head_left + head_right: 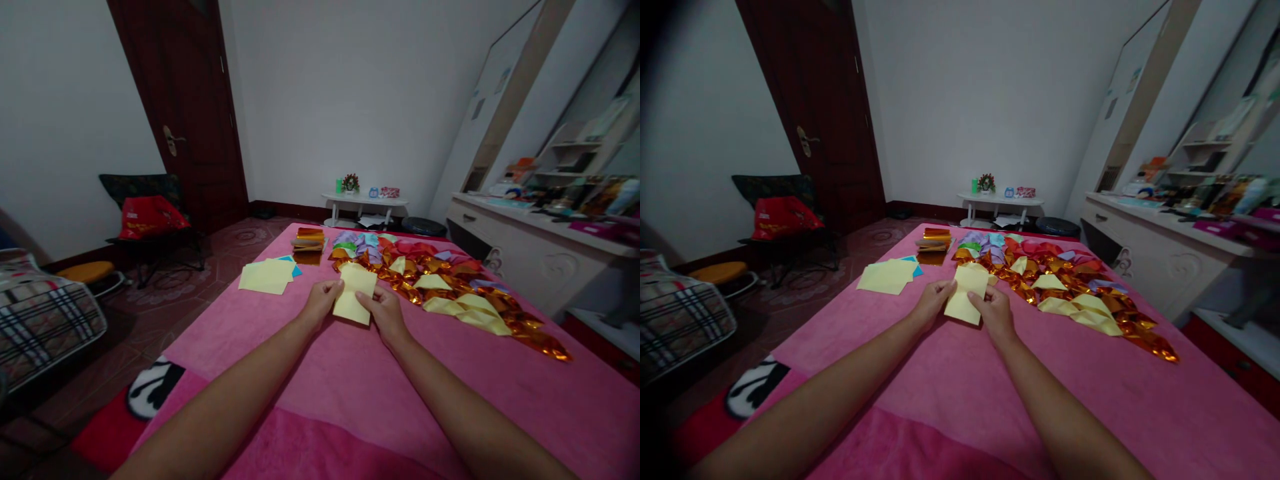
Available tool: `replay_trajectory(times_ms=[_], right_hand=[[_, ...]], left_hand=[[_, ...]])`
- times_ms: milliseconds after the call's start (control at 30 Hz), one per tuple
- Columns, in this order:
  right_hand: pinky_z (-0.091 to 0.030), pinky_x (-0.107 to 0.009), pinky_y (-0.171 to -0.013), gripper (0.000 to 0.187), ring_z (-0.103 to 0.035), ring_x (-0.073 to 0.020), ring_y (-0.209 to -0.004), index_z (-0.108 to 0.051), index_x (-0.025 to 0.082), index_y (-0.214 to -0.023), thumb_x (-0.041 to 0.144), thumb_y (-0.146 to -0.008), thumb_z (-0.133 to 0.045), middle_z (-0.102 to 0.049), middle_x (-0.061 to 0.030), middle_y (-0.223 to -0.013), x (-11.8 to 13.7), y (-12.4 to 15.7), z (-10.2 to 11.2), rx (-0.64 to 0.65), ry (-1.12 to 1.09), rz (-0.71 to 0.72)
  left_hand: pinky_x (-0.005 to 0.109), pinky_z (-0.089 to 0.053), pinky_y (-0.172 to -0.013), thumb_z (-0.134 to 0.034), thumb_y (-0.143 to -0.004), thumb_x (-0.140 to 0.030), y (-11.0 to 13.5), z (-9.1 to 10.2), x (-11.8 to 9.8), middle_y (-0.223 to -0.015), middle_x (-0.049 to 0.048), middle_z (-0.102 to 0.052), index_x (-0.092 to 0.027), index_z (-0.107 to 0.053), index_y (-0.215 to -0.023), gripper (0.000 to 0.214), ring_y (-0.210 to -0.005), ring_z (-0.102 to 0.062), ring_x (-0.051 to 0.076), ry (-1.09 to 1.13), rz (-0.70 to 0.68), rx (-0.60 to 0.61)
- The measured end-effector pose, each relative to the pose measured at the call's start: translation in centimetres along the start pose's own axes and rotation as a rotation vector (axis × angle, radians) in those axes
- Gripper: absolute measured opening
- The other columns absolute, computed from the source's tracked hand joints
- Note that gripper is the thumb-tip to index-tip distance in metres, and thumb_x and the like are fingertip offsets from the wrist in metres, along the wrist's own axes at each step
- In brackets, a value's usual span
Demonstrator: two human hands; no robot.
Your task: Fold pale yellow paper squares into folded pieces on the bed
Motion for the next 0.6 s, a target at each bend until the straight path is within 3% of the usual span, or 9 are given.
replay_trajectory(times_ms=[267, 600], right_hand=[[-0.055, -0.038, -0.068, 0.036, -0.068, -0.0247, -0.074, -0.070, 0.016, -0.097, 0.034, -0.066, -0.074, -0.073, -0.0063, -0.087, -0.4, -0.4, 0.9, -0.027, -0.086, -0.025], [-0.053, -0.038, -0.070, 0.030, -0.067, -0.0240, -0.075, -0.071, 0.018, -0.095, 0.027, -0.066, -0.070, -0.073, -0.0052, -0.086, 0.0, -0.4, 1.5, -0.059, -0.100, 0.008]], left_hand=[[0.019, -0.032, -0.047, -0.070, -0.069, -0.051, -0.2, -0.5, 0.4, -0.058, 0.0006, -0.056, -0.011, -0.062, -0.068, 0.041, -0.048, -0.045, 0.007, 0.052, 0.019, 0.083], [0.020, -0.039, -0.055, -0.071, -0.071, -0.046, -0.2, -0.5, 0.6, -0.070, 0.0039, -0.062, -0.010, -0.068, -0.082, 0.038, -0.057, -0.053, 0.009, 0.067, 0.017, 0.112]])
Point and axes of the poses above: each hand's wrist, its own y-axis away from the middle knuckle, its own z-axis out of the back of the hand, x = y × z, the point moved 10 cm from there along -y, towards the middle knuckle
